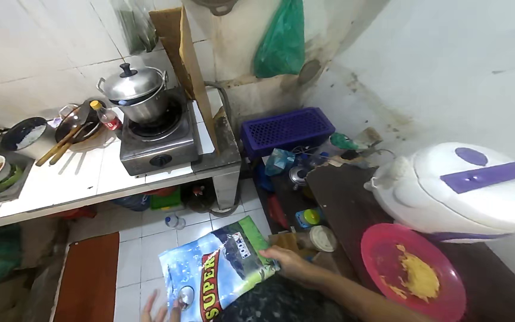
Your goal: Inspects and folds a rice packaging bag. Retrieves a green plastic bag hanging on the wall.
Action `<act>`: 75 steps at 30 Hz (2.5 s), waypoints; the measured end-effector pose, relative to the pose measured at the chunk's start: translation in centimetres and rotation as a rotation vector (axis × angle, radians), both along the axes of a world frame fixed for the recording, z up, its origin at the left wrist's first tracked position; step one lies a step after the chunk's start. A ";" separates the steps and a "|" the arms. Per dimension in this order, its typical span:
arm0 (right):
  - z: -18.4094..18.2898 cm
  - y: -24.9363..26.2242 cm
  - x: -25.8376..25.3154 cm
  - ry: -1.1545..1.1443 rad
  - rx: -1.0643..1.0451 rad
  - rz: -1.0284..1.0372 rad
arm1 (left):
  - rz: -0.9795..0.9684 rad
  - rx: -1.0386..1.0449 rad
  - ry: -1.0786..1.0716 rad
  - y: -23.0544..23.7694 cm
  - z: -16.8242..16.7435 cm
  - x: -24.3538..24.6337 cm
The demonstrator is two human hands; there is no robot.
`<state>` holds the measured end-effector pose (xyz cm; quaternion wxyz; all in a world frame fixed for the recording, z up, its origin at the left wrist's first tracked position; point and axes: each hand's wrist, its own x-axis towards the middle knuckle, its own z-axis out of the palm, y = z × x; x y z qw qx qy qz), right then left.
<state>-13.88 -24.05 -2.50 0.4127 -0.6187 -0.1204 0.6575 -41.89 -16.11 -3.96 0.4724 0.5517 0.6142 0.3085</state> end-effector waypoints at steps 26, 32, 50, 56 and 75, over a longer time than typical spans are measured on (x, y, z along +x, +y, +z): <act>-5.4 5.1 2.4 -0.543 0.855 0.383 | -0.916 0.177 0.134 5.5 0.6 -1.6; -2.7 7.3 -1.3 -0.159 0.811 0.358 | -0.208 0.046 -0.335 6.0 2.3 -1.5; -1.8 10.3 -0.9 0.307 0.040 0.364 | -0.010 -0.702 -0.699 4.1 -0.4 1.2; -1.2 10.8 -0.2 0.238 0.060 0.352 | -0.090 -0.684 -0.742 3.8 0.1 1.6; -2.6 3.5 1.2 0.193 0.106 0.266 | -0.062 -0.830 -0.842 0.0 -1.6 2.2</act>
